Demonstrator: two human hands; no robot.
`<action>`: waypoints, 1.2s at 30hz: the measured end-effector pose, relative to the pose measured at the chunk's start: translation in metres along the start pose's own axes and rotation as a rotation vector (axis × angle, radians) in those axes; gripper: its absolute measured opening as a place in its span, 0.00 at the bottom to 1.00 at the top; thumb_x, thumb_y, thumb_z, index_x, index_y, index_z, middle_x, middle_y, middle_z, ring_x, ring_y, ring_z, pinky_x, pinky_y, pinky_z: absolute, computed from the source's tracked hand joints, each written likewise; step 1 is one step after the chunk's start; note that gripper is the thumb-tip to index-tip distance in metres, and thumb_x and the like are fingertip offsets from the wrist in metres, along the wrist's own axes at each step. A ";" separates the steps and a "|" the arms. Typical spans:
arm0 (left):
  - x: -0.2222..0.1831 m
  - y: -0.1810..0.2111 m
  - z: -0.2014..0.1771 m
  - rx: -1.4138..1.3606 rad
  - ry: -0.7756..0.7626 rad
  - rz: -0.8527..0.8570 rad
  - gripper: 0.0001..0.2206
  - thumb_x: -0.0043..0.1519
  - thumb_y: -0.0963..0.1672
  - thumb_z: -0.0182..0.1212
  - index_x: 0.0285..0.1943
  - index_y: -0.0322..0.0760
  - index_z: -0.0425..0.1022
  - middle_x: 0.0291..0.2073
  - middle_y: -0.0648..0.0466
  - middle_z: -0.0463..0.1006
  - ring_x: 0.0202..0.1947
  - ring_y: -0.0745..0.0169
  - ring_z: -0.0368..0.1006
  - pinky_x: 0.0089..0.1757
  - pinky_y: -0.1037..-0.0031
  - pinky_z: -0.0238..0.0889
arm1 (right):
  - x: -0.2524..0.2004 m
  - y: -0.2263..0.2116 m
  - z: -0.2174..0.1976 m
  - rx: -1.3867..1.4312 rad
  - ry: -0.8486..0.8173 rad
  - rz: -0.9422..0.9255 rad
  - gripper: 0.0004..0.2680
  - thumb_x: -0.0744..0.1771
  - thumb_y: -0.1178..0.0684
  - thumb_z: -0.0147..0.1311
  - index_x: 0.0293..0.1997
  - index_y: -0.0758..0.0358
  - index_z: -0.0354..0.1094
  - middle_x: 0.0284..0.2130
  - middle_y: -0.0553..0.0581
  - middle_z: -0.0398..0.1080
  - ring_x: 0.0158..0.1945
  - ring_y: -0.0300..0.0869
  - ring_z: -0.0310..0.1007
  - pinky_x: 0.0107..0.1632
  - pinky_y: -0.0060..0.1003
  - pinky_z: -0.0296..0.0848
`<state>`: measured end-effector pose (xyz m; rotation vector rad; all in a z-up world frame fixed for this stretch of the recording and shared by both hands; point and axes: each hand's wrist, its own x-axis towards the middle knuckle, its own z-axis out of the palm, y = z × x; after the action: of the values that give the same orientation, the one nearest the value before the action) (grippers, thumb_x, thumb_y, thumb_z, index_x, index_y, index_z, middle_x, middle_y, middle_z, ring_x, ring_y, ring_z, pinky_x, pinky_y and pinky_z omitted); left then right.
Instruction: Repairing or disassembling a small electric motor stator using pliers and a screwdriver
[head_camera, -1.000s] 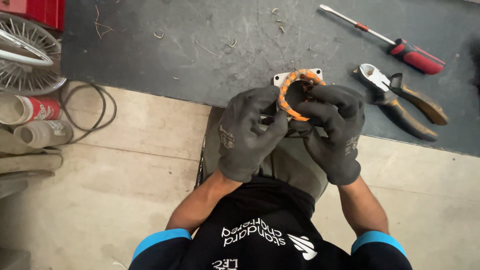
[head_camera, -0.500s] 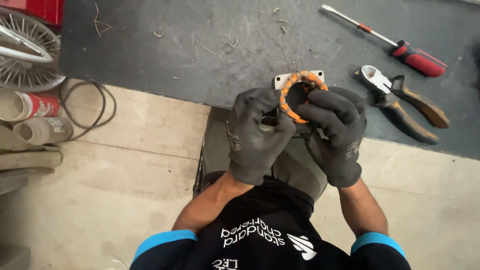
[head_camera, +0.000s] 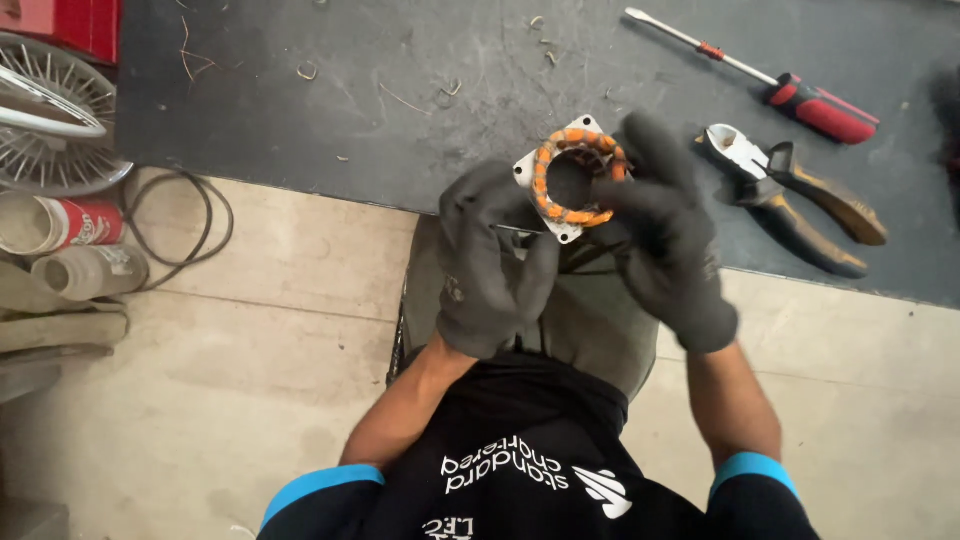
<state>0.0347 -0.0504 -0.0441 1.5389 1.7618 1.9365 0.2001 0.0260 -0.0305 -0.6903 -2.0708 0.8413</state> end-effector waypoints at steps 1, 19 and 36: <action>-0.005 -0.004 -0.005 -0.001 -0.005 0.000 0.14 0.61 0.46 0.65 0.52 0.36 0.74 0.51 0.49 0.74 0.52 0.47 0.76 0.53 0.61 0.73 | 0.002 -0.004 -0.013 0.000 0.004 0.004 0.10 0.66 0.55 0.64 0.52 0.60 0.74 0.59 0.65 0.67 0.63 0.64 0.68 0.65 0.57 0.68; 0.048 -0.031 -0.023 -0.023 -0.598 0.134 0.37 0.52 0.46 0.82 0.67 0.32 0.63 0.55 0.46 0.79 0.50 0.46 0.81 0.53 0.62 0.73 | 0.000 0.053 -0.168 -0.766 -0.315 0.021 0.12 0.73 0.69 0.64 0.64 0.88 0.72 0.51 0.78 0.69 0.46 0.60 0.68 0.49 0.49 0.70; 0.044 -0.029 -0.016 0.109 -0.557 0.150 0.42 0.48 0.49 0.85 0.66 0.29 0.63 0.54 0.46 0.79 0.50 0.47 0.80 0.53 0.61 0.72 | -0.070 -0.084 -0.121 -0.831 -0.388 0.160 0.13 0.64 0.64 0.70 0.53 0.65 0.80 0.45 0.62 0.81 0.25 0.42 0.72 0.28 0.36 0.67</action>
<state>-0.0123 -0.0230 -0.0380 2.0417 1.5561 1.2852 0.3216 -0.0364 0.0583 -1.2094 -2.7602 0.1515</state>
